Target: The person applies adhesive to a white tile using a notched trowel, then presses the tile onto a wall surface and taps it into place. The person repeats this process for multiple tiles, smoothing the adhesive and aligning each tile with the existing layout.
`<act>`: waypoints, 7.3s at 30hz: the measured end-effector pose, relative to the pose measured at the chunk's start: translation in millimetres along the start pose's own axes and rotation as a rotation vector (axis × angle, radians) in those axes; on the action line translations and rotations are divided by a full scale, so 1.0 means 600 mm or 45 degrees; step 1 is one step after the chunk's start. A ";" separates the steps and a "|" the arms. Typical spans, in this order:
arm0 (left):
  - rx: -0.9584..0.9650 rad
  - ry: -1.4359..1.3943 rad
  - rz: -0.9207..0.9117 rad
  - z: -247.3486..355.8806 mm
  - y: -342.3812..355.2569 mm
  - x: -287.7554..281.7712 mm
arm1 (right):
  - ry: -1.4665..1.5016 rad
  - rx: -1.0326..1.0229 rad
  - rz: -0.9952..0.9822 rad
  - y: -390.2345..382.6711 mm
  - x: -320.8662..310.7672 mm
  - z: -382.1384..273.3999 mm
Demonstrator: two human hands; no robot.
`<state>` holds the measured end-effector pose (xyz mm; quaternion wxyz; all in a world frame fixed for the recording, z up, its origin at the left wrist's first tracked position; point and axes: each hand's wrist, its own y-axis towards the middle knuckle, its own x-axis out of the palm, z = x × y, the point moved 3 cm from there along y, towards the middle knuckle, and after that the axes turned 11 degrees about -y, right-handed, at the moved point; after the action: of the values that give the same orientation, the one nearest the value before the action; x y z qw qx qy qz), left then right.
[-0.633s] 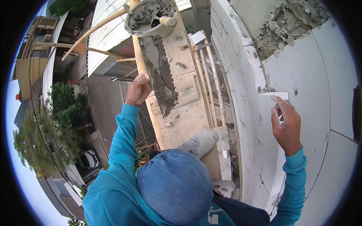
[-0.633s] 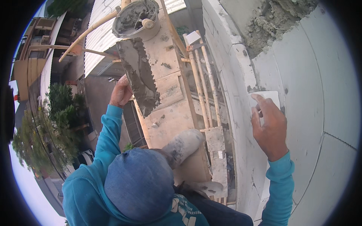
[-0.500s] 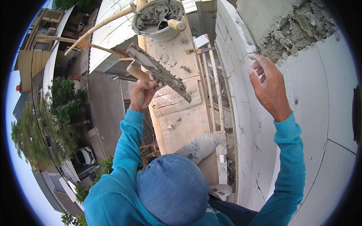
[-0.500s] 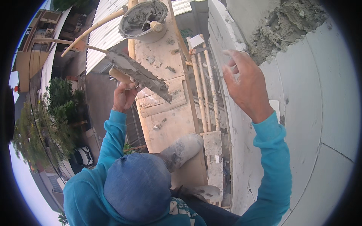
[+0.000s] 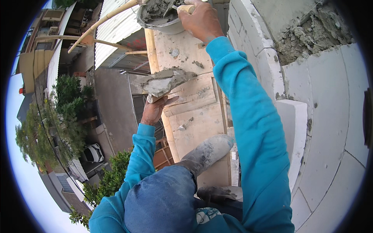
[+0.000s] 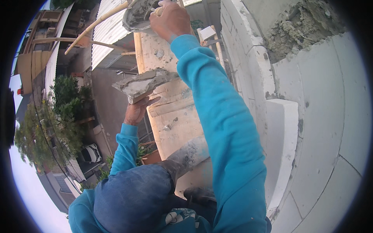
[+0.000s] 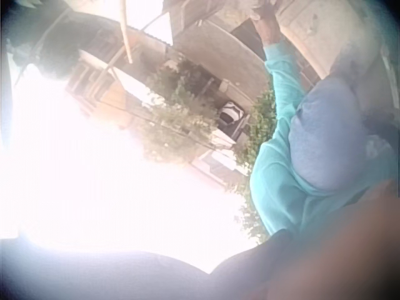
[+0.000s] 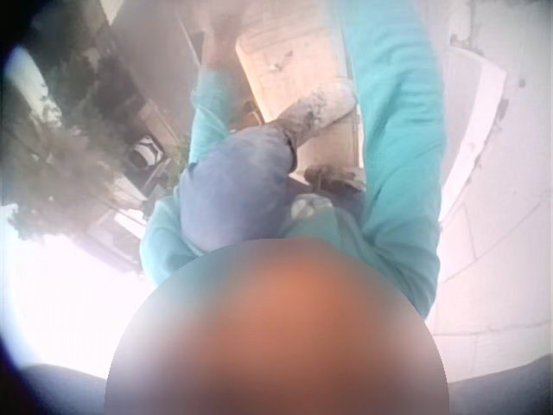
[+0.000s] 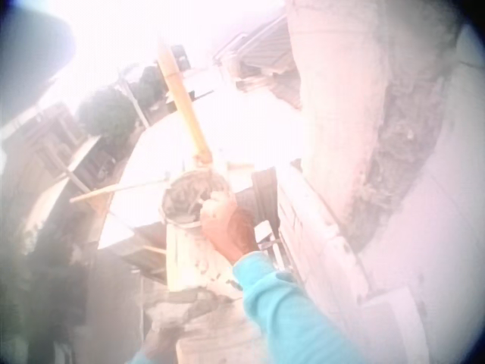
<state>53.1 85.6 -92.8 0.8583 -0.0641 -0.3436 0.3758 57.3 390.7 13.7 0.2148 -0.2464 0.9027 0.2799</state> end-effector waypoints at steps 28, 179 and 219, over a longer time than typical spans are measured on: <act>-0.475 -0.231 -0.241 -0.087 -0.047 0.012 | -0.189 0.517 -0.947 -0.502 -0.386 0.153; -0.591 0.411 -0.590 -0.291 0.050 0.215 | 0.134 1.529 -0.057 -0.810 -0.686 0.101; -0.753 0.371 -0.608 -0.314 0.015 0.222 | -0.910 1.259 -0.321 -0.885 -0.902 0.103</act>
<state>232.2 211.7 -166.5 0.9057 -0.2793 -0.3168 0.0379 798.1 220.8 39.8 0.6238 -0.1135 0.7617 -0.1337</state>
